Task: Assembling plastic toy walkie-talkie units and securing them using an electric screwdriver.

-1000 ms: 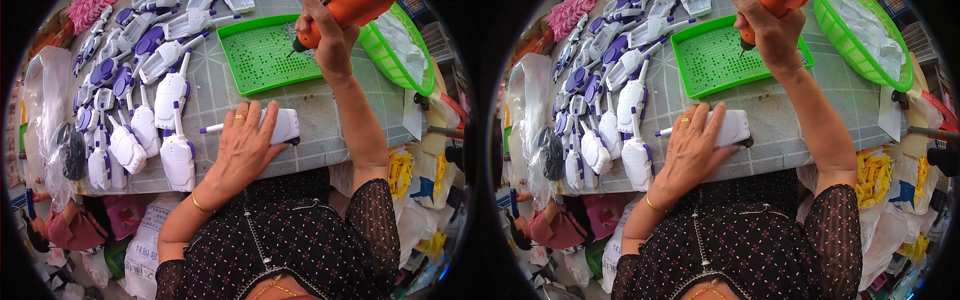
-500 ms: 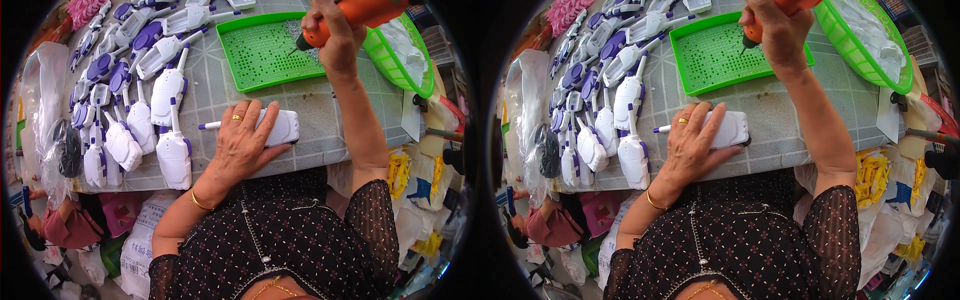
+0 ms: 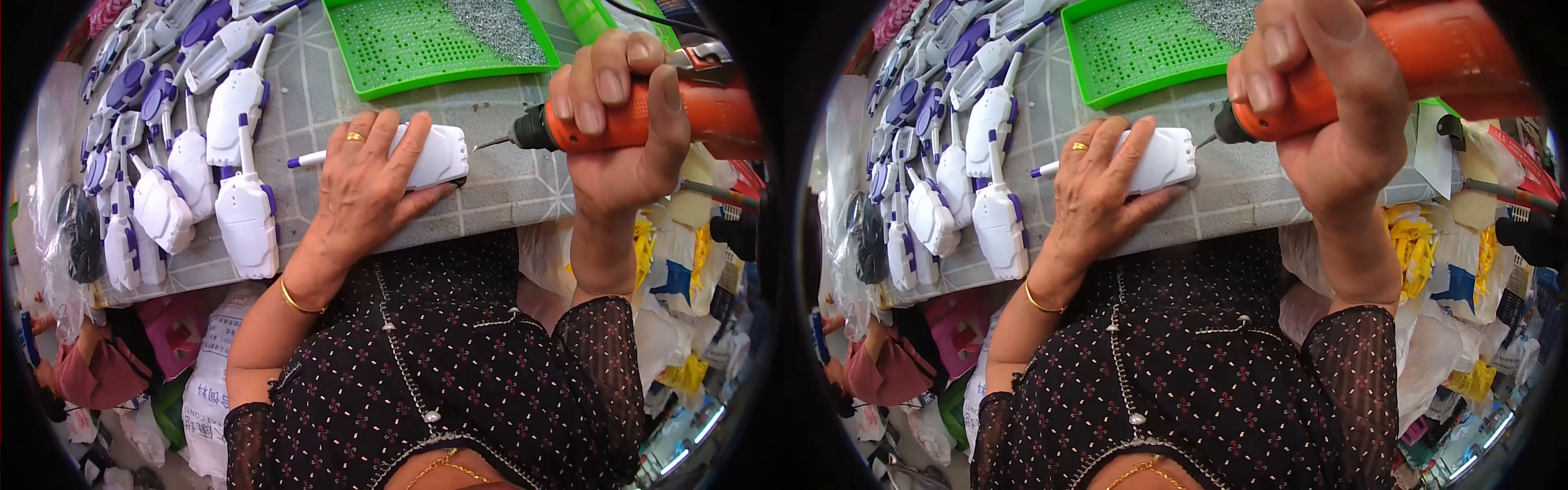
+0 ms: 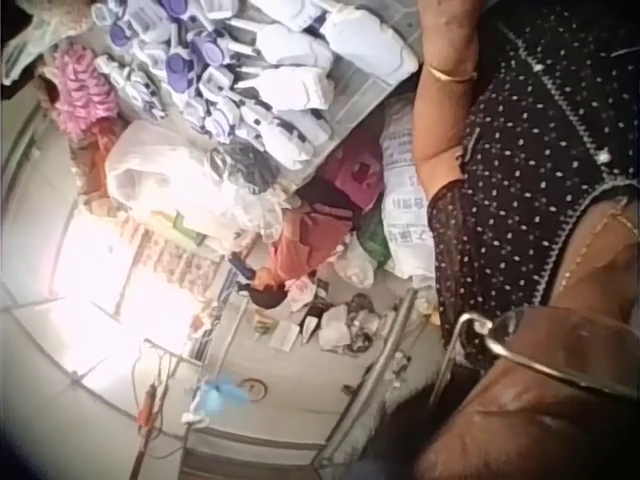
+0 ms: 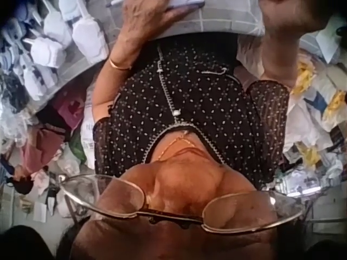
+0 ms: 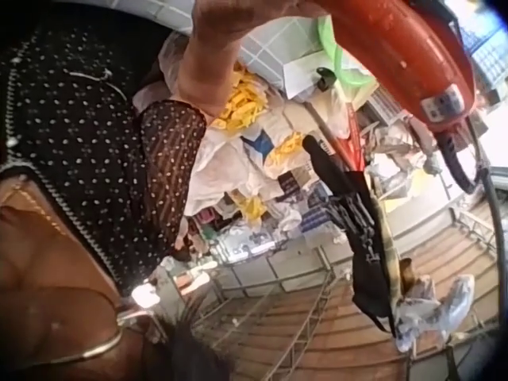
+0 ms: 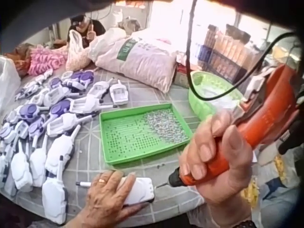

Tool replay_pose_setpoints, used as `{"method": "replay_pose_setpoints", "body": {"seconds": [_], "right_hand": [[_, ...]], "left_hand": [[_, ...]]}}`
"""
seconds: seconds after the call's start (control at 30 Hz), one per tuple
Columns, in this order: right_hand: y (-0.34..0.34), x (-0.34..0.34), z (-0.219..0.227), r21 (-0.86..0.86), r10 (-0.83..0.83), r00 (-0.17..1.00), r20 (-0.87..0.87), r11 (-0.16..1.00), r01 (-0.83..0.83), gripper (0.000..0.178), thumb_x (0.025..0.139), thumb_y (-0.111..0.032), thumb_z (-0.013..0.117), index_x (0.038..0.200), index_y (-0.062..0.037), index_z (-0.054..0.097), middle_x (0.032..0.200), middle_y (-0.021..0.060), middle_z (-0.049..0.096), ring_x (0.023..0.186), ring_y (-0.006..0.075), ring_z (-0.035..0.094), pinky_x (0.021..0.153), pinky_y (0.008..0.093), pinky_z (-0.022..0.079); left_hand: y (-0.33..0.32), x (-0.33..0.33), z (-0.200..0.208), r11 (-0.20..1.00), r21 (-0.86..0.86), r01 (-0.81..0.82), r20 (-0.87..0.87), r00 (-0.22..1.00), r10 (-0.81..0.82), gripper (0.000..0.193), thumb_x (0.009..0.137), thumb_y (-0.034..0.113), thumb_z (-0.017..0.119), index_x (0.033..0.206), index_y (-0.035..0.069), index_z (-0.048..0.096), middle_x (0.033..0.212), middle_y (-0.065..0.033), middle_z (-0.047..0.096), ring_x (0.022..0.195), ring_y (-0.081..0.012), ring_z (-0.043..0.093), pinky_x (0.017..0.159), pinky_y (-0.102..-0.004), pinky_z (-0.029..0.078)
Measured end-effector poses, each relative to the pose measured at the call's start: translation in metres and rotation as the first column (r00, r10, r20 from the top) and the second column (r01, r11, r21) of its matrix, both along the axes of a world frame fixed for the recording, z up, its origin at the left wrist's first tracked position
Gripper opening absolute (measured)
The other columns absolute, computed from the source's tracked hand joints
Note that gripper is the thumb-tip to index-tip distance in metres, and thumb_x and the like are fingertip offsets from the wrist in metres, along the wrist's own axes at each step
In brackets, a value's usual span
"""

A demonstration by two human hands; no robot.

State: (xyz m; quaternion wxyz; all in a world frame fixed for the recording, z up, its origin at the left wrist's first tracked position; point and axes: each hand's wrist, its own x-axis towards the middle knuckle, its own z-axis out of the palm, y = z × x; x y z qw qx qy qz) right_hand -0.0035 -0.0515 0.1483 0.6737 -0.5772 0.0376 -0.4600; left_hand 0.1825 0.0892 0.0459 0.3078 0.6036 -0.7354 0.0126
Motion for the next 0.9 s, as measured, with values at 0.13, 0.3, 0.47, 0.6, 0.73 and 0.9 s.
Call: {"method": "replay_pose_setpoints", "body": {"seconds": [0.13, 0.3, 0.47, 0.6, 0.73, 0.9], "right_hand": [[0.002, -0.001, -0.008, -0.028, -0.011, 1.0, -0.005, 1.0, 0.011, 0.023, 0.104, -0.029, 0.052, 0.111, -0.008, 0.059, 0.087, 0.0021, 0.054, 0.065, 0.0115, 0.05, 0.068, 0.0316, 0.045], [0.005, 0.003, -0.014, -0.006, -0.025, 1.0, 0.003, 1.0, 0.025, 0.022, 0.104, -0.029, 0.052, 0.11, -0.0084, 0.058, 0.087, 0.0021, 0.054, 0.065, 0.0116, 0.05, 0.068, 0.0317, 0.045], [0.006, 0.004, -0.018, -0.013, -0.028, 1.0, 0.002, 1.0, 0.028, 0.022, 0.104, -0.029, 0.053, 0.11, -0.0089, 0.058, 0.087, 0.0021, 0.054, 0.065, 0.0117, 0.05, 0.069, 0.0316, 0.045], [0.006, 0.005, -0.022, -0.004, -0.037, 0.999, 0.004, 0.999, 0.037, 0.022, 0.103, -0.03, 0.053, 0.11, -0.0093, 0.058, 0.087, 0.0021, 0.054, 0.065, 0.0117, 0.05, 0.068, 0.0315, 0.045], [0.006, 0.005, -0.025, -0.014, -0.03, 0.999, -0.01, 0.999, 0.03, 0.022, 0.103, -0.03, 0.054, 0.11, -0.0097, 0.058, 0.087, 0.0019, 0.054, 0.065, 0.0118, 0.05, 0.068, 0.0315, 0.045], [0.006, 0.004, -0.027, -0.008, -0.038, 0.999, -0.025, 0.999, 0.037, 0.022, 0.103, -0.031, 0.054, 0.11, -0.0102, 0.058, 0.088, 0.0017, 0.054, 0.065, 0.0118, 0.05, 0.068, 0.0315, 0.045]], "left_hand": [[0.0, -0.001, -0.002, 1.0, -0.013, -0.004, -0.003, 1.0, 0.004, 0.073, 0.071, 0.039, 0.084, 0.13, 0.003, 0.059, 0.116, -0.0168, 0.058, 0.108, -0.0355, 0.056, 0.092, -0.0477, 0.045], [0.001, -0.002, -0.003, 1.0, -0.007, -0.01, -0.007, 1.0, 0.01, 0.073, 0.071, 0.038, 0.085, 0.129, 0.003, 0.059, 0.116, -0.0167, 0.058, 0.108, -0.0355, 0.056, 0.091, -0.0476, 0.045], [0.001, -0.002, -0.002, 1.0, -0.013, -0.01, -0.001, 1.0, 0.01, 0.074, 0.07, 0.039, 0.085, 0.129, 0.003, 0.059, 0.116, -0.0168, 0.058, 0.108, -0.0357, 0.056, 0.092, -0.0478, 0.045], [0.001, -0.002, -0.001, 1.0, -0.006, -0.01, -0.003, 1.0, 0.01, 0.074, 0.07, 0.039, 0.085, 0.129, 0.003, 0.059, 0.116, -0.0167, 0.058, 0.109, -0.0358, 0.056, 0.092, -0.0481, 0.045], [0.002, -0.001, -0.001, 1.0, 0.012, -0.026, -0.003, 1.0, 0.027, 0.072, 0.072, 0.04, 0.084, 0.13, 0.002, 0.062, 0.119, -0.0146, 0.06, 0.11, -0.0356, 0.058, 0.097, -0.0469, 0.044], [0.0, -0.001, -0.002, 1.0, -0.004, -0.014, -0.001, 1.0, 0.014, 0.074, 0.069, 0.039, 0.085, 0.129, 0.003, 0.059, 0.115, -0.0166, 0.058, 0.109, -0.0358, 0.056, 0.092, -0.0483, 0.045]]}}
